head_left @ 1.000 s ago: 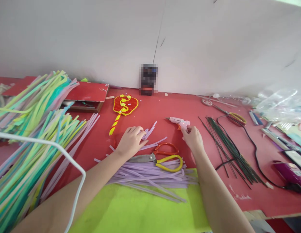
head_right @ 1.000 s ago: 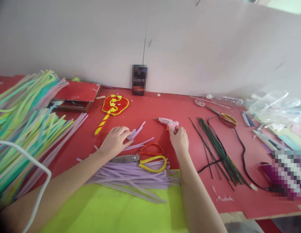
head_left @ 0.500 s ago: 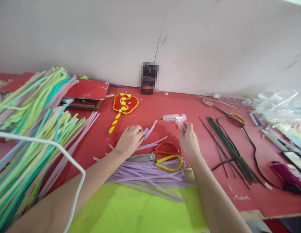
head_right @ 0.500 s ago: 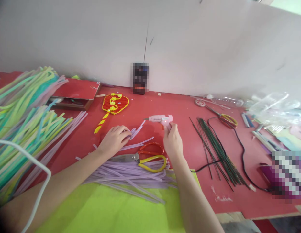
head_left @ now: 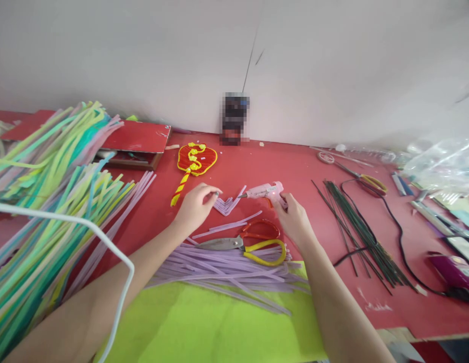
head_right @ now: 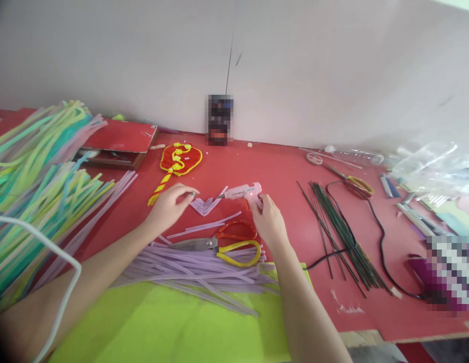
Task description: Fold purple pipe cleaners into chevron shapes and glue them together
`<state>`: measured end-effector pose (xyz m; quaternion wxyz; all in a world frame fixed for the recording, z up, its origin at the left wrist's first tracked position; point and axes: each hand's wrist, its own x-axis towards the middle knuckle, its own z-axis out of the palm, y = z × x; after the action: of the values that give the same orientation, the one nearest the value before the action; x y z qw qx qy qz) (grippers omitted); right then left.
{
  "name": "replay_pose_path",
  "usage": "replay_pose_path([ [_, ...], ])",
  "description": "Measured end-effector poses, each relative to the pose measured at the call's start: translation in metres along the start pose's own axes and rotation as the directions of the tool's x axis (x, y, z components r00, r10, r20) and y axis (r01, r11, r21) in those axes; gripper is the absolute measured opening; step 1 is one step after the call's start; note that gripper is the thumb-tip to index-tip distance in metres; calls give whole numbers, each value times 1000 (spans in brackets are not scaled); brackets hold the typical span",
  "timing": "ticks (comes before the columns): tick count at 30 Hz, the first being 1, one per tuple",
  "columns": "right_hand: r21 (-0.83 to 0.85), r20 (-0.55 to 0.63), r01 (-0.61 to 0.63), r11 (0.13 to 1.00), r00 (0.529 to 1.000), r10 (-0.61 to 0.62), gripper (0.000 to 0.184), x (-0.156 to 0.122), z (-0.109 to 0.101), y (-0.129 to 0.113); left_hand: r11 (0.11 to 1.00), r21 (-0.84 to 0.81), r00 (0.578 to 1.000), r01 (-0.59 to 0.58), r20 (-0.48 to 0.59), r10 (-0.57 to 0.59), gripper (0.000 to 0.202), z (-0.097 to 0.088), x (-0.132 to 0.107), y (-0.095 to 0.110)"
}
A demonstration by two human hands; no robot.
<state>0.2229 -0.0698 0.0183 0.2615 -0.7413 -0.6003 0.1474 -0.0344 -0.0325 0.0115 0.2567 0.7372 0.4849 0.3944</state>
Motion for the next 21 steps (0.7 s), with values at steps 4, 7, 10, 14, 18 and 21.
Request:
replay_pose_path([
  [4,20,-21,-10,1000,1000,10,48,1,-3,1,908,-344,961,238,-50,-271,18,-12,9,11],
  [7,20,-26,-27,999,999,27,47,2,-3,2,759,-579,905,299,-80,-418,18,-13,9,21],
  [10,15,-43,-34,999,998,35,47,3,-2,2,653,-693,863,305,-88,-497,17,-4,4,25],
  [14,22,-45,-21,1000,999,22,47,2,-1,1,886,-416,944,204,-157,-291,18,14,-7,19],
  [18,16,-18,-5,1000,1000,5,46,1,3,0,999,-4,995,-46,-84,45,17,23,-16,13],
  [21,8,8,2,1000,1000,-2,47,1,4,0,984,151,994,-99,-24,103,17,23,-18,11],
])
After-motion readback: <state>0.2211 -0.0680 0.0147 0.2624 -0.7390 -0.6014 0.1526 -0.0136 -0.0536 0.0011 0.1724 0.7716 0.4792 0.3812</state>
